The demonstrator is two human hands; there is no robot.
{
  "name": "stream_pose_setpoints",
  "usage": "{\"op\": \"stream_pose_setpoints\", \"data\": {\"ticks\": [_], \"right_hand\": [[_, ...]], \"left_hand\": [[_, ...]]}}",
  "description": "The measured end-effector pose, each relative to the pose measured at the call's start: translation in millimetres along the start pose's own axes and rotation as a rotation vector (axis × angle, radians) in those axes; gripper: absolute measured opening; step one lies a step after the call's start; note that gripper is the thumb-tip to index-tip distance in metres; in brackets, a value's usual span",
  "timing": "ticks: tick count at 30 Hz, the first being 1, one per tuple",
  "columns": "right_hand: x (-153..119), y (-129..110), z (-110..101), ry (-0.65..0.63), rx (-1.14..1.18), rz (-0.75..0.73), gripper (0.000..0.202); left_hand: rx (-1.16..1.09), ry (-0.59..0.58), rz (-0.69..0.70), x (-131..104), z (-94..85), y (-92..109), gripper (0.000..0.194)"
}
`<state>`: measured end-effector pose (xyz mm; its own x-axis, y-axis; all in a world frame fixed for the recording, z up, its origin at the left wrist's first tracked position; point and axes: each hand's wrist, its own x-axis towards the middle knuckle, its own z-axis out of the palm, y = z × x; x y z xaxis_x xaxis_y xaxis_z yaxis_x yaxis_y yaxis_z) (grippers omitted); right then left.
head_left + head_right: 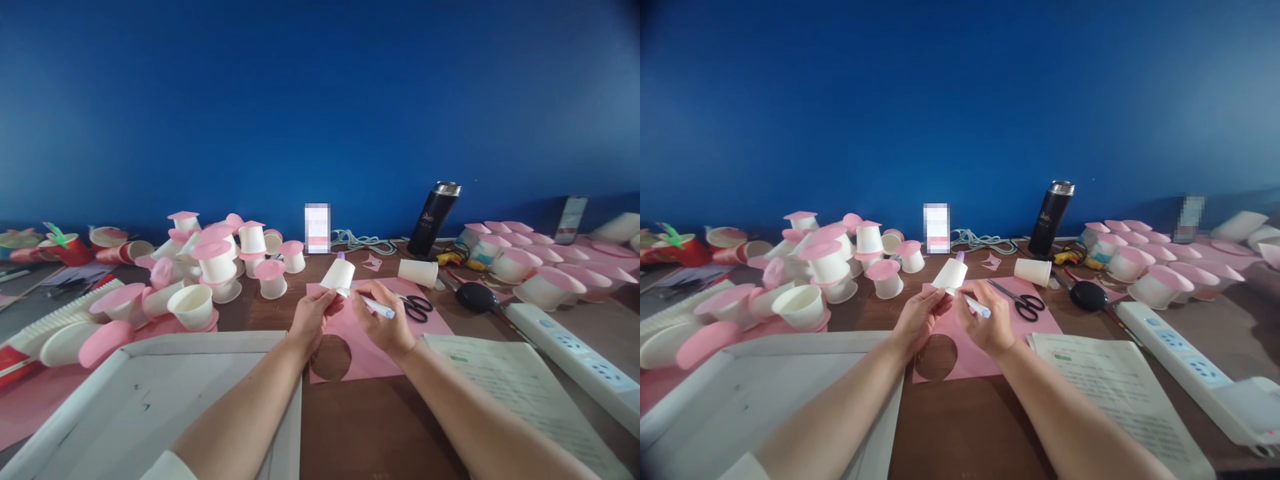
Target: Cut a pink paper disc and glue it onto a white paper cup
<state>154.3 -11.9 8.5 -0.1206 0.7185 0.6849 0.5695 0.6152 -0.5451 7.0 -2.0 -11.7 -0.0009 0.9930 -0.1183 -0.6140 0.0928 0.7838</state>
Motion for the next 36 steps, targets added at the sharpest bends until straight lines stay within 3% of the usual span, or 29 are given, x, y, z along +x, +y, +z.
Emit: {"op": "stream_pose_setpoints", "data": {"ticks": [4, 9, 13, 19, 24, 29, 33, 36], "right_hand": [[0.4, 0.9, -0.5, -0.091, 0.053, -0.025, 0.008], [1.1, 3.9, 0.8, 0.028, 0.013, 0.041, 0.009], [0.7, 2.3, 0.6, -0.08, 0.057, -0.01, 0.009], [1.2, 2.1, 1.9, 0.035, -0.017, 0.069, 0.011], [0.6, 1.9, 1.3, -0.069, 0.035, 0.019, 0.012], [0.9, 2.8, 1.0, 0.014, 0.001, 0.082, 0.012], [0.8, 2.6, 1.1, -0.06, 0.037, 0.044, 0.01], [0.6, 2.2, 2.4, -0.02, 0.01, 0.06, 0.009]], "left_hand": [[-0.012, 0.005, -0.003, 0.2, 0.4, 0.1, 0.025], [0.005, 0.013, -0.004, 1.0, 0.5, -0.6, 0.028], [-0.01, 0.01, 0.002, 2.1, -0.5, -0.9, 0.029], [0.003, 0.013, -0.001, 1.9, 0.1, -0.3, 0.028], [-0.012, 0.034, -0.002, 1.6, -0.7, 0.2, 0.024], [-0.01, 0.035, -0.002, 1.6, -0.7, 0.2, 0.025], [-0.004, 0.039, -0.002, 2.0, -1.1, 0.4, 0.025], [-0.001, 0.047, 0.001, 2.2, -1.5, 0.6, 0.024]]}}
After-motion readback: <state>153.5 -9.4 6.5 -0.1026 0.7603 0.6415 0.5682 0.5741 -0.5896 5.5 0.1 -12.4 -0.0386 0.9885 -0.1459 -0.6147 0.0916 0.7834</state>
